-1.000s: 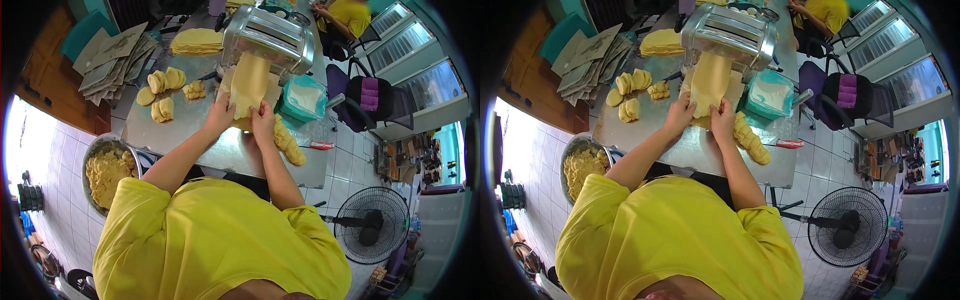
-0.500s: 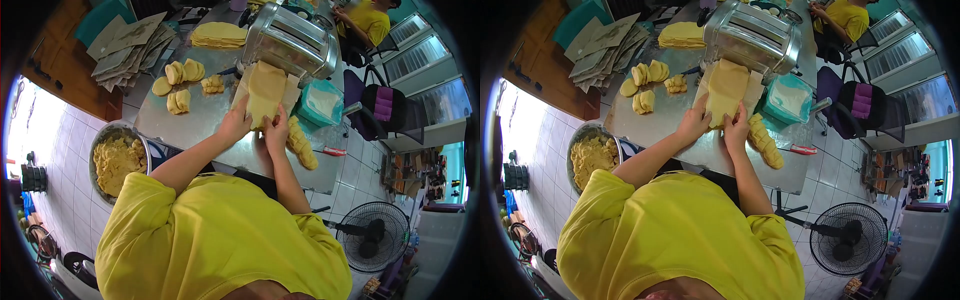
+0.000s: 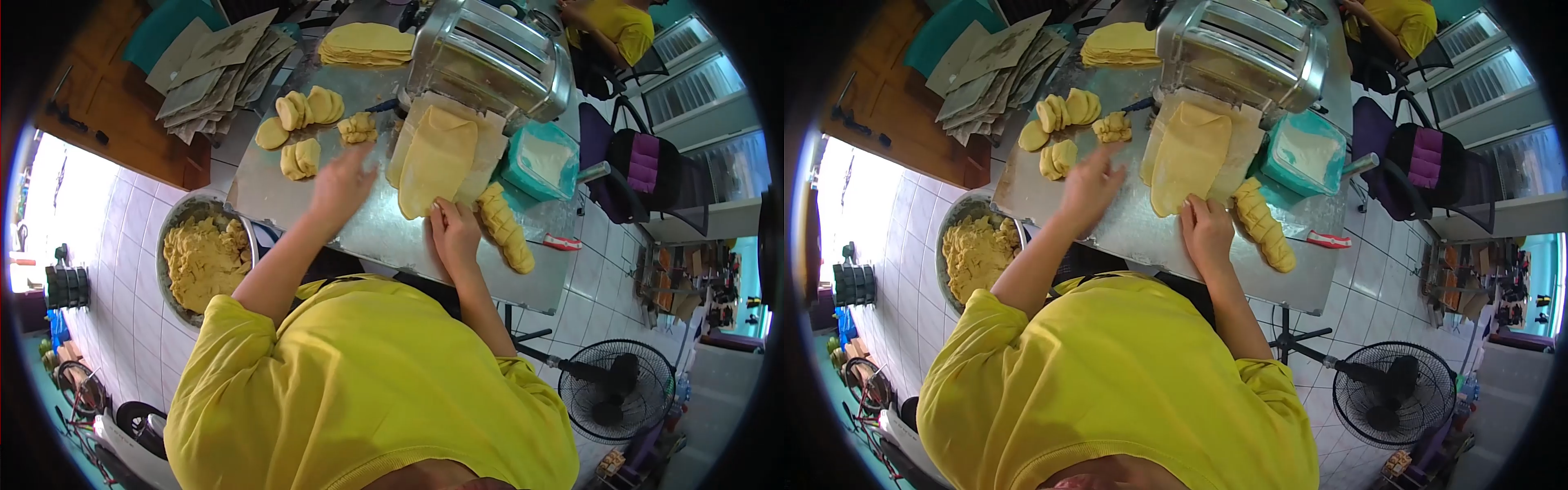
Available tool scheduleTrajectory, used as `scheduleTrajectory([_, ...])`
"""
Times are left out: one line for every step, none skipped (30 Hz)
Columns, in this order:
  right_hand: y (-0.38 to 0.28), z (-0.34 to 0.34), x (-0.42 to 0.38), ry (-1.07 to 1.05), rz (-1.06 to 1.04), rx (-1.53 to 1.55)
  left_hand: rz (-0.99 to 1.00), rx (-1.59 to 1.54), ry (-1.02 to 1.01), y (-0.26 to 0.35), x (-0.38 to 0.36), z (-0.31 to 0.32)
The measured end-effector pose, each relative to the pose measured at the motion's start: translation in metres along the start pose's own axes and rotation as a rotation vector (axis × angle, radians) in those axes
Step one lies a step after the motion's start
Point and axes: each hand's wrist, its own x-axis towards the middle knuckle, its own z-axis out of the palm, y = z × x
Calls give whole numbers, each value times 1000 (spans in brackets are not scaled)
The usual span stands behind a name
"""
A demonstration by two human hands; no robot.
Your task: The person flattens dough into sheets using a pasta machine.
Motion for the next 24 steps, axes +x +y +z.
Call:
scheduleTrajectory([1,1,0,21,-21,3,52,93,119,-16,3,-11])
scheduleTrajectory([2,3,0,13,-23,16,102,187,235,-32,6,-23])
scheduleTrajectory([3,4,-1,44,-8,48,62,240,287,-41,7,-39])
scheduleTrajectory([3,5,-1,77,8,78,25,293,339,-48,7,-56])
scheduleTrajectory([2,4,0,87,-2,70,19,303,338,-59,6,-69])
scheduleTrajectory([2,5,-1,84,-2,79,-138,320,309,-69,4,-82])
scheduleTrajectory([3,5,0,84,-12,64,-293,333,282,-78,4,-93])
scheduleTrajectory([3,5,0,86,-22,47,-293,339,285,-89,3,-100])
scheduleTrajectory([3,5,0,96,-38,39,-356,315,287,-98,1,-104])
scheduleTrajectory([3,5,0,98,-39,43,-420,290,288,-107,0,-104])
scheduleTrajectory([3,5,0,97,-38,42,-419,294,292,-115,1,-103])
scheduleTrajectory([2,5,1,97,-37,41,-426,274,312,-120,3,-103])
scheduleTrajectory([2,5,0,85,-24,40,-433,254,331,-126,6,-102])
scheduleTrajectory([2,5,0,85,-25,41,-434,254,332,-139,12,-98])
scheduleTrajectory([2,6,0,85,-24,35,-431,397,352,-144,20,-94])
scheduleTrajectory([2,5,0,86,-24,26,-426,539,371,-149,25,-92])
scheduleTrajectory([2,5,-1,88,-25,22,-424,534,372,-154,27,-90])
scheduleTrajectory([3,5,-1,85,-19,27,-438,503,254,-138,32,-92])
scheduleTrajectory([3,5,-1,82,-11,31,-450,471,134,-130,35,-93])
scheduleTrajectory([2,5,0,83,-10,27,-448,468,132,-135,37,-91])
scheduleTrajectory([2,5,0,90,-11,34,-363,457,193,-140,37,-91])
scheduleTrajectory([1,4,-1,96,-11,41,-278,445,253,-144,37,-91])
scheduleTrajectory([0,4,-1,98,-6,35,-274,440,247,-147,34,-90])
scheduleTrajectory([-1,4,1,94,11,86,-321,255,274,-139,28,-92])
